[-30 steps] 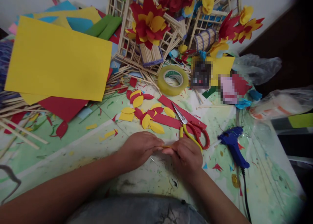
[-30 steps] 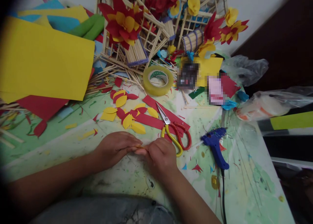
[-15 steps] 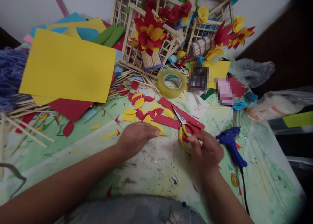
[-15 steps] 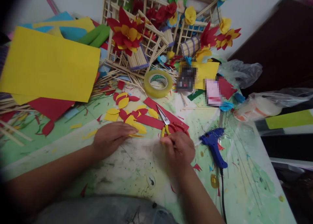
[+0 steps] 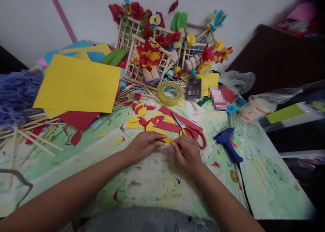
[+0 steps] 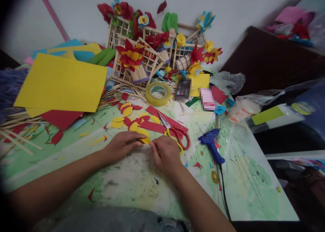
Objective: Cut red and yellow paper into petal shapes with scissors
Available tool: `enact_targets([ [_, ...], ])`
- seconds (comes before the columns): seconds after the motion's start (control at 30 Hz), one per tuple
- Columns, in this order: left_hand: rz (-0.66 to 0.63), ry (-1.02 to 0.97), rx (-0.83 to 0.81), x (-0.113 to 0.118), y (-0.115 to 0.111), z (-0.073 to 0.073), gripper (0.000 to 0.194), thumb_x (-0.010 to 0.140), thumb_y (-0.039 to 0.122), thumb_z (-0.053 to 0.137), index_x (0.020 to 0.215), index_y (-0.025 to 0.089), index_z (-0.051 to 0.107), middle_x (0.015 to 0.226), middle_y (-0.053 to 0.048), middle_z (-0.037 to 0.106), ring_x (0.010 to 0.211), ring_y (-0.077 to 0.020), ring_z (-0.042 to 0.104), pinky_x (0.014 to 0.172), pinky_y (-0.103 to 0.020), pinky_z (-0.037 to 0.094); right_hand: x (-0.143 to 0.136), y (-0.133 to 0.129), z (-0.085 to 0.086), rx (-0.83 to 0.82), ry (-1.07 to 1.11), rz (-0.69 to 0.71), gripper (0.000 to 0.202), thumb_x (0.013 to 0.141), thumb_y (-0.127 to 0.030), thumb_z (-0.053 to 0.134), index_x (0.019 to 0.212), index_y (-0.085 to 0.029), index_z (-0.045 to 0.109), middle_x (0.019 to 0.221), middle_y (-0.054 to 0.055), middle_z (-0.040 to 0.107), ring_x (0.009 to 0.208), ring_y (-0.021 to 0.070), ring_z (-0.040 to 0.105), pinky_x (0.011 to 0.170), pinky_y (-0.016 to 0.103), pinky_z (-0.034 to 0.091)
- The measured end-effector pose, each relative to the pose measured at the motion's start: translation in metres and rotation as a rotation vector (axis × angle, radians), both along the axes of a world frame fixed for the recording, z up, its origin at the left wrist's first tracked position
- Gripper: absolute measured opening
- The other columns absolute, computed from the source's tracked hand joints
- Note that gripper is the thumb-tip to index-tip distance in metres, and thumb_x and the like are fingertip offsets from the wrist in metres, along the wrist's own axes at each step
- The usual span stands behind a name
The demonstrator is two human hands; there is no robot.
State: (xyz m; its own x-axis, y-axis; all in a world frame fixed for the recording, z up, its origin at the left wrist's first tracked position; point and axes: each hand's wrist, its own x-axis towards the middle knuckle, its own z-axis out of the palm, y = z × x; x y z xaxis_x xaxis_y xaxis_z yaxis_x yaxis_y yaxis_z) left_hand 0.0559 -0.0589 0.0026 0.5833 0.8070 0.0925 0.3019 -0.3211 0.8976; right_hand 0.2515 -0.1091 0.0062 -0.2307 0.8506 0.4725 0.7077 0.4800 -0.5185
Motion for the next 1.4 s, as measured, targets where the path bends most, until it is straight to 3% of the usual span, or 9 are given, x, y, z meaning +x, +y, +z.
enact_targets([
  [0.1, 0.035, -0.21, -0.317, 0.005, -0.006, 0.004, 0.039, 0.083, 0.044, 0.052, 0.112, 0.019, 0.059, 0.094, -0.008, 0.071, 0.088, -0.0197, 0.067, 0.079, -0.033, 0.051, -0.004, -0.001, -0.001, 0.07, -0.013, -0.035, 0.017, 0.086, -0.021, 0.048, 0.074, -0.017, 0.059, 0.063, 0.003, 0.06, 0.061, 0.0135, 0.052, 0.059, 0.026, 0.038],
  [0.2, 0.075, -0.285, -0.46, 0.009, -0.01, 0.007, 0.035, 0.081, 0.045, 0.055, 0.1, 0.016, 0.063, 0.087, -0.007, 0.071, 0.079, -0.0183, 0.067, 0.077, -0.033, 0.052, -0.009, -0.002, -0.001, 0.094, -0.033, -0.023, 0.02, 0.086, -0.023, 0.048, 0.072, -0.018, 0.061, 0.064, 0.004, 0.061, 0.061, 0.0143, 0.052, 0.061, 0.027, 0.038],
  [0.4, 0.154, -0.263, -0.408, 0.01, -0.011, 0.002, 0.025, 0.068, 0.031, 0.07, 0.088, 0.016, 0.066, 0.089, -0.006, 0.071, 0.079, -0.0175, 0.065, 0.074, -0.032, 0.051, -0.013, -0.003, 0.001, 0.022, -0.031, -0.034, 0.022, 0.087, -0.023, 0.046, 0.071, -0.017, 0.06, 0.059, 0.001, 0.057, 0.056, 0.0124, 0.05, 0.055, 0.024, 0.036],
  [0.63, 0.225, -0.227, -0.343, 0.01, -0.008, 0.002, 0.021, 0.07, 0.032, 0.068, 0.084, 0.016, 0.066, 0.081, -0.003, 0.069, 0.072, -0.0143, 0.062, 0.067, -0.027, 0.05, -0.009, -0.001, 0.006, -0.094, -0.062, -0.03, 0.021, 0.088, -0.024, 0.044, 0.076, -0.017, 0.059, 0.066, 0.002, 0.059, 0.062, 0.0132, 0.053, 0.06, 0.025, 0.038],
  [0.73, 0.321, -0.309, -0.414, 0.009, -0.005, 0.003, 0.025, 0.068, 0.032, 0.07, 0.085, 0.016, 0.064, 0.078, -0.002, 0.067, 0.07, -0.0129, 0.061, 0.064, -0.025, 0.051, 0.013, 0.006, 0.011, -0.119, -0.205, -0.196, 0.018, 0.083, -0.026, 0.047, 0.091, -0.015, 0.059, 0.086, 0.009, 0.062, 0.084, 0.0216, 0.054, 0.075, 0.033, 0.041],
  [0.83, 0.394, -0.378, -0.503, 0.009, -0.002, 0.003, 0.029, 0.064, 0.033, 0.073, 0.085, 0.015, 0.062, 0.077, -0.001, 0.064, 0.069, -0.013, 0.061, 0.065, -0.027, 0.053, 0.037, 0.014, 0.011, -0.147, -0.42, -0.368, 0.028, 0.072, -0.025, 0.057, 0.098, -0.014, 0.058, 0.092, 0.012, 0.06, 0.089, 0.0266, 0.051, 0.08, 0.038, 0.039],
  [1.0, 0.439, -0.435, -0.6, 0.009, 0.003, 0.002, 0.033, 0.065, 0.034, 0.073, 0.087, 0.016, 0.058, 0.077, 0.0, 0.061, 0.064, -0.0124, 0.064, 0.065, -0.028, 0.055, 0.046, 0.018, 0.003, -0.203, -0.522, -0.382, 0.039, 0.067, -0.019, 0.057, 0.106, -0.013, 0.054, 0.092, 0.012, 0.061, 0.086, 0.0256, 0.055, 0.076, 0.036, 0.042],
  [1.23, 0.46, -0.459, -0.63, 0.007, 0.008, 0.0, 0.032, 0.065, 0.03, 0.073, 0.088, 0.016, 0.057, 0.076, 0.001, 0.058, 0.063, -0.0121, 0.064, 0.062, -0.026, 0.053, 0.05, 0.026, 0.008, -0.35, -0.36, -0.428, 0.048, 0.064, -0.018, 0.058, 0.111, -0.014, 0.049, 0.097, 0.013, 0.062, 0.083, 0.0254, 0.063, 0.07, 0.036, 0.05],
  [1.4, 0.484, -0.553, -0.628, 0.005, 0.011, -0.004, 0.03, 0.069, 0.027, 0.071, 0.093, 0.017, 0.057, 0.089, -0.001, 0.057, 0.073, -0.0108, 0.06, 0.069, -0.027, 0.054, 0.061, 0.024, 0.021, -0.335, 0.095, -0.464, 0.058, 0.068, -0.03, 0.064, 0.122, -0.021, 0.042, 0.106, 0.011, 0.062, 0.083, 0.021, 0.065, 0.066, 0.032, 0.054],
])
